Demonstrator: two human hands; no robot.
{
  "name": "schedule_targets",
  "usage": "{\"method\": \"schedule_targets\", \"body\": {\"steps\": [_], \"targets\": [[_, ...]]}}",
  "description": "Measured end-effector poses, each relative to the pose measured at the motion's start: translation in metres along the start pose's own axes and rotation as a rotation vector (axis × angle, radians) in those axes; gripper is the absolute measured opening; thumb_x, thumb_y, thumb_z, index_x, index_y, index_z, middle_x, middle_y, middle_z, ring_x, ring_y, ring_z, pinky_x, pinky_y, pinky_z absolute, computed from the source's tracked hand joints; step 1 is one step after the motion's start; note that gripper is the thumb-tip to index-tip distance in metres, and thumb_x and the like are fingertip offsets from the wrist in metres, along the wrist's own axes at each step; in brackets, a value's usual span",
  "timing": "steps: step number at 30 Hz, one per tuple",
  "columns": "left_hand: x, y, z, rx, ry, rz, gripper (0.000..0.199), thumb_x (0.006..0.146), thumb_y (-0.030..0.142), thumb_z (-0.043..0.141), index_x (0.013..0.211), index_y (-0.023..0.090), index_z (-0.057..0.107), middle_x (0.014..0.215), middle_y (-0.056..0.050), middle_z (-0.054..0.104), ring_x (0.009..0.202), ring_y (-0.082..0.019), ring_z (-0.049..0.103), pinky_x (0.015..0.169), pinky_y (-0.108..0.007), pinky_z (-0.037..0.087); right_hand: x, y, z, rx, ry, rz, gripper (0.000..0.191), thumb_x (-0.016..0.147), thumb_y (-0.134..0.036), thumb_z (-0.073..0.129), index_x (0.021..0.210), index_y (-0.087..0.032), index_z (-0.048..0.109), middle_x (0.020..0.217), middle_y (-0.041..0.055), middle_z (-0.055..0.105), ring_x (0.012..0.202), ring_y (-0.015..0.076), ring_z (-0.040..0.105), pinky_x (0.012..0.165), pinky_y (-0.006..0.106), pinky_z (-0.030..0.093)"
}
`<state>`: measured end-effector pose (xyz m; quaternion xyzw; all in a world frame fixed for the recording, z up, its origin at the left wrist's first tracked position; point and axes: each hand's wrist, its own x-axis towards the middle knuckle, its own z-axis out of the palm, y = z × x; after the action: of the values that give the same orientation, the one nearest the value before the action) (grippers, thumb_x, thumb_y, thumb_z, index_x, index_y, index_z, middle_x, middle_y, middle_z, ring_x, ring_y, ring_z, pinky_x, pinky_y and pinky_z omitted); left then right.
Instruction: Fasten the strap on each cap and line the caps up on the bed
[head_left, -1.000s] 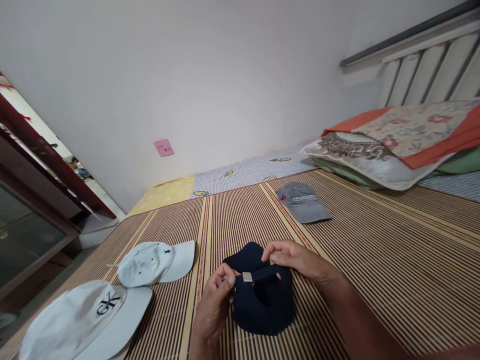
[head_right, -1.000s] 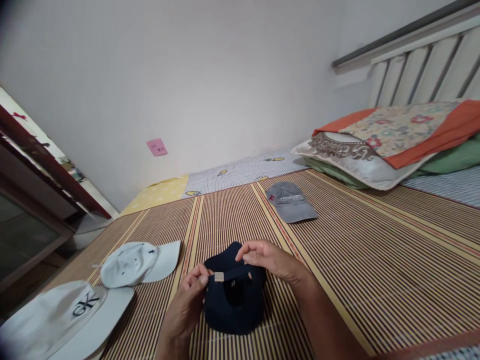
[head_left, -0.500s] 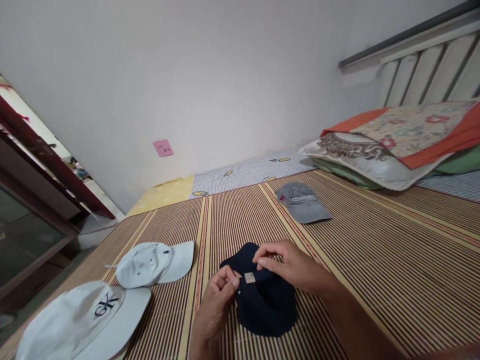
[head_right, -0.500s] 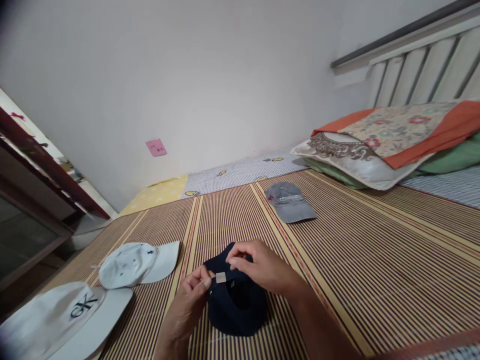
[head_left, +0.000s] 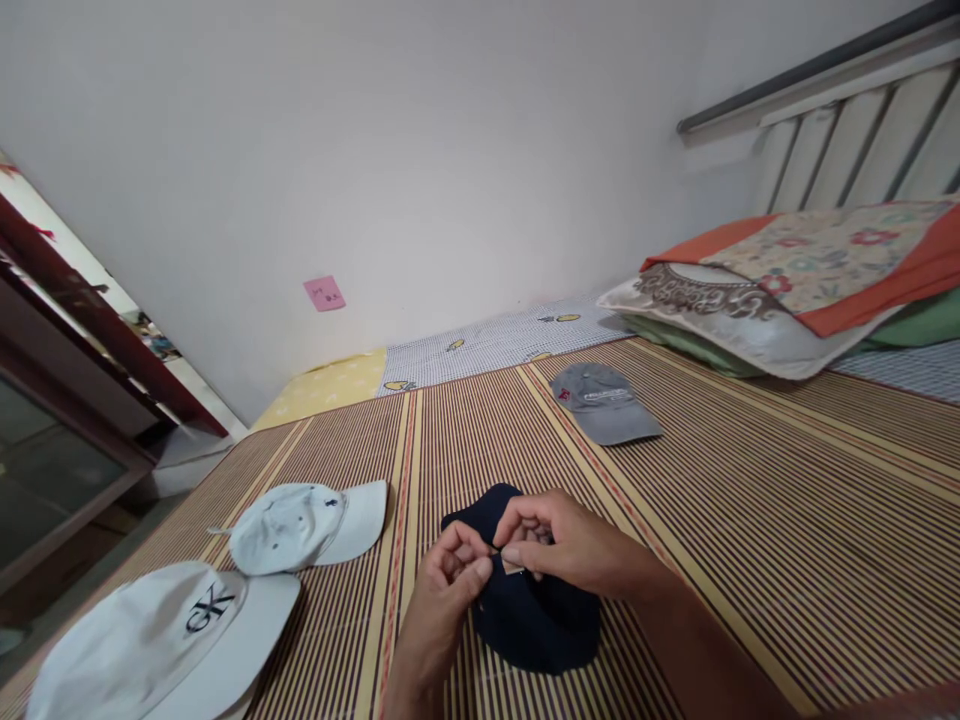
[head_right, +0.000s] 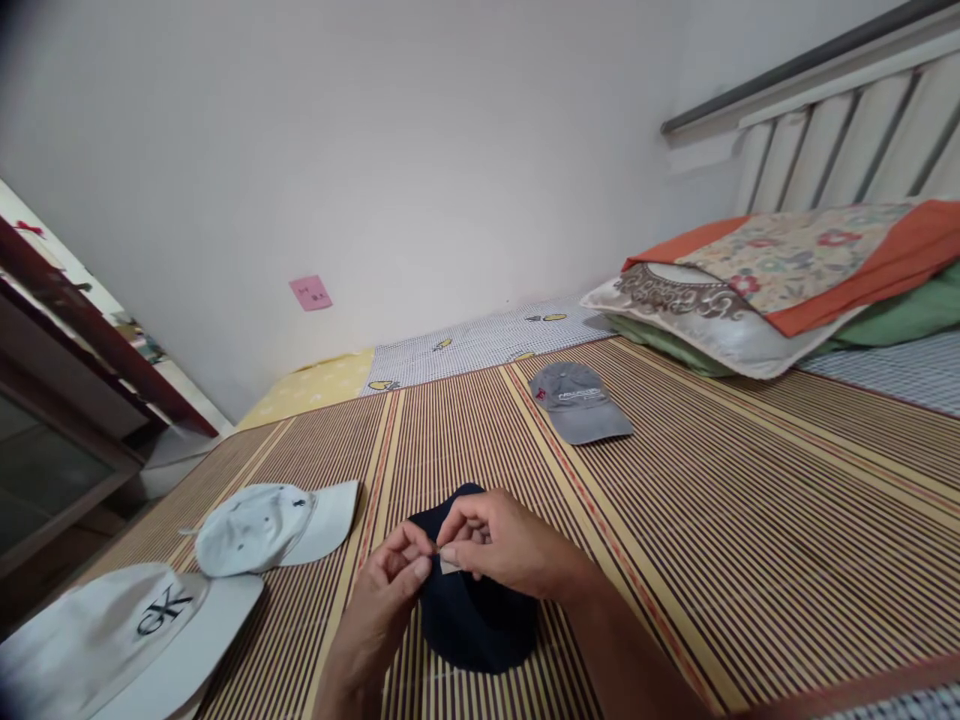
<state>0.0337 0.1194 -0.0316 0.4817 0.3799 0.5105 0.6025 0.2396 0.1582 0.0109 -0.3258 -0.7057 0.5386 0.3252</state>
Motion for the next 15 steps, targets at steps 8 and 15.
{"method": "schedule_targets", "body": {"steps": [8,15], "targets": [[-0.005,0.004,-0.012,0.077,-0.105,-0.021,0.040,0.075,0.033,0.088,0.106,0.023,0.064,0.094,0.000,0.070,0.079,-0.012,0.059,0.069,-0.022,0.042,0.001,0.005,-0.008,0.053,-0.015,-0.010,0.015,0.084,-0.027,0.070,0.092,-0.016,0.073,0.070,-0.0009,0.067,0.058,0.0104,0.054,0.054,0.023,0.042],[-0.003,0.002,-0.013,0.175,-0.052,0.005,0.028,0.079,0.038,0.083,0.097,0.021,0.070,0.081,0.002,0.063,0.072,-0.010,0.053,0.066,-0.022,0.038,-0.001,0.003,-0.007,0.050,-0.027,-0.007,0.018,0.075,-0.026,0.080,0.089,-0.017,0.075,0.076,-0.0008,0.067,0.067,0.0113,0.056,0.062,0.023,0.043]]}}
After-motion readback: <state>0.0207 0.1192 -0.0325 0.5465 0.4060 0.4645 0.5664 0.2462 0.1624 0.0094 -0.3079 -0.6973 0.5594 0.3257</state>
